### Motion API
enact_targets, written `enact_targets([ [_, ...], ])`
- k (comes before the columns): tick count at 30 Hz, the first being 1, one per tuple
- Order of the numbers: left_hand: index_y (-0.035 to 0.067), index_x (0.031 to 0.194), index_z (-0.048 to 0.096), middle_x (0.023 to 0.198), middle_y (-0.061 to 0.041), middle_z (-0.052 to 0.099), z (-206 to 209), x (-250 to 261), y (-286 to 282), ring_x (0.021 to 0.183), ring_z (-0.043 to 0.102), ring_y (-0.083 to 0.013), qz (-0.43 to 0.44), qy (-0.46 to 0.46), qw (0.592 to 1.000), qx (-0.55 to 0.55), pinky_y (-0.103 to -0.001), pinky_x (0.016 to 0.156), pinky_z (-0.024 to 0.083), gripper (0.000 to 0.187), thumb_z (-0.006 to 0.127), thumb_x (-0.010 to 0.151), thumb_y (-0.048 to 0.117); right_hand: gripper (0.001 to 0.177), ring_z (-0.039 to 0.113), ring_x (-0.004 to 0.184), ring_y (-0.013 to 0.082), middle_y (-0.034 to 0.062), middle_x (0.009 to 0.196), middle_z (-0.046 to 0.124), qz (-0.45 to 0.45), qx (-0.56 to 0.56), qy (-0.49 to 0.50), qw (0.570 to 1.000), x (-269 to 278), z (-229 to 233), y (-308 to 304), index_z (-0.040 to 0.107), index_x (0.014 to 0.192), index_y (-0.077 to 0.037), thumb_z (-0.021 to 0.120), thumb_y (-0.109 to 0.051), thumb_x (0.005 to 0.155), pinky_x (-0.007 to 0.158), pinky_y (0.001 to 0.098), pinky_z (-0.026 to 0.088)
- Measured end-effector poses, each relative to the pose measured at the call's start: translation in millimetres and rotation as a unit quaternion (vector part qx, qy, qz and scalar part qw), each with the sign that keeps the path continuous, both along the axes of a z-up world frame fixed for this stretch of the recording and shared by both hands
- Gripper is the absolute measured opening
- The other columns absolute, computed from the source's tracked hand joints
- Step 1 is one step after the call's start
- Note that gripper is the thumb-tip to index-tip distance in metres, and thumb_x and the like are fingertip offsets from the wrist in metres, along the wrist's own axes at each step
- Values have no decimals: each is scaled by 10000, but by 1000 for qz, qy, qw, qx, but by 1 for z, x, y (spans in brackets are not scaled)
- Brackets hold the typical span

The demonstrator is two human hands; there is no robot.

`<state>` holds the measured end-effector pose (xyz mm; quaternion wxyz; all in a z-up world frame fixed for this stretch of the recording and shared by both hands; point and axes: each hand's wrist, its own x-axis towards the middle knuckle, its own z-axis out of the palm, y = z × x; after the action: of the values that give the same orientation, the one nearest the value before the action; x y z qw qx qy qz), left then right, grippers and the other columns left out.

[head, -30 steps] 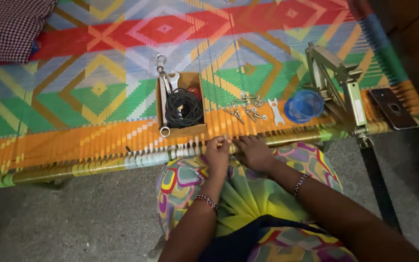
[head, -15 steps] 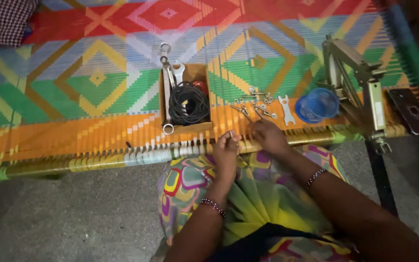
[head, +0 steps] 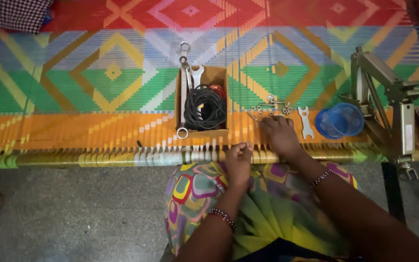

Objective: The person sits on a colorful woven mat and repeatedly picks up small metal fasteners, including bolts and washers, from a scattered pile. They thread washers onto bolts and place the assembled pieces back on the mat, continuing this process throughout the clip.

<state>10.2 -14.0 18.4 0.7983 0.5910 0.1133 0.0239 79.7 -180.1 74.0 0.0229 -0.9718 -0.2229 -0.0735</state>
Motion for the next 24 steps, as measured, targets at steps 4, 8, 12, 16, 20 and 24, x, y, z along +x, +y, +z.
enact_targets([
  [4,-13,981,726,919,-59,748,-3,0,-4,836,678,-110,24,11,999,20,-263,772,548,124,744,899,79,255,554,1204,300,26,1173,699,-36,62,11,997,0,-7,-18,742,1088,-181,730,-196,834,988,527,397],
  [8,-11,947,724,935,-78,744,-4,-1,-1,852,692,-143,46,-4,994,94,-292,789,558,156,793,850,89,400,637,1098,340,131,1155,715,-121,223,-101,962,9,-15,-69,760,1237,-149,605,-9,895,940,463,492],
  [12,5,964,706,913,-93,757,-5,-1,1,819,693,-159,13,37,996,76,-303,776,561,198,807,835,115,275,715,971,319,138,1058,741,-210,377,-48,901,3,-26,-102,755,1133,-103,563,4,967,879,408,562],
  [16,-5,964,695,935,-84,753,-8,-3,-1,838,692,-151,12,7,996,89,-296,785,562,207,810,834,108,163,694,986,373,179,1063,729,-162,292,-49,941,-4,-26,-97,749,1072,-64,657,-58,938,864,434,550],
  [20,-15,990,711,923,-78,751,-9,-4,-1,823,688,-143,1,24,999,45,-286,769,563,190,787,863,104,208,654,964,400,188,1032,696,-155,199,-10,968,-11,-22,-79,747,1042,-72,631,-45,872,849,476,533],
  [24,-29,1042,728,960,-63,750,-3,-4,0,844,665,-106,-18,0,1000,21,-261,784,548,190,765,907,99,135,640,960,389,154,986,685,-152,180,-16,972,-7,-21,-72,737,959,-103,633,-61,885,840,488,525],
])
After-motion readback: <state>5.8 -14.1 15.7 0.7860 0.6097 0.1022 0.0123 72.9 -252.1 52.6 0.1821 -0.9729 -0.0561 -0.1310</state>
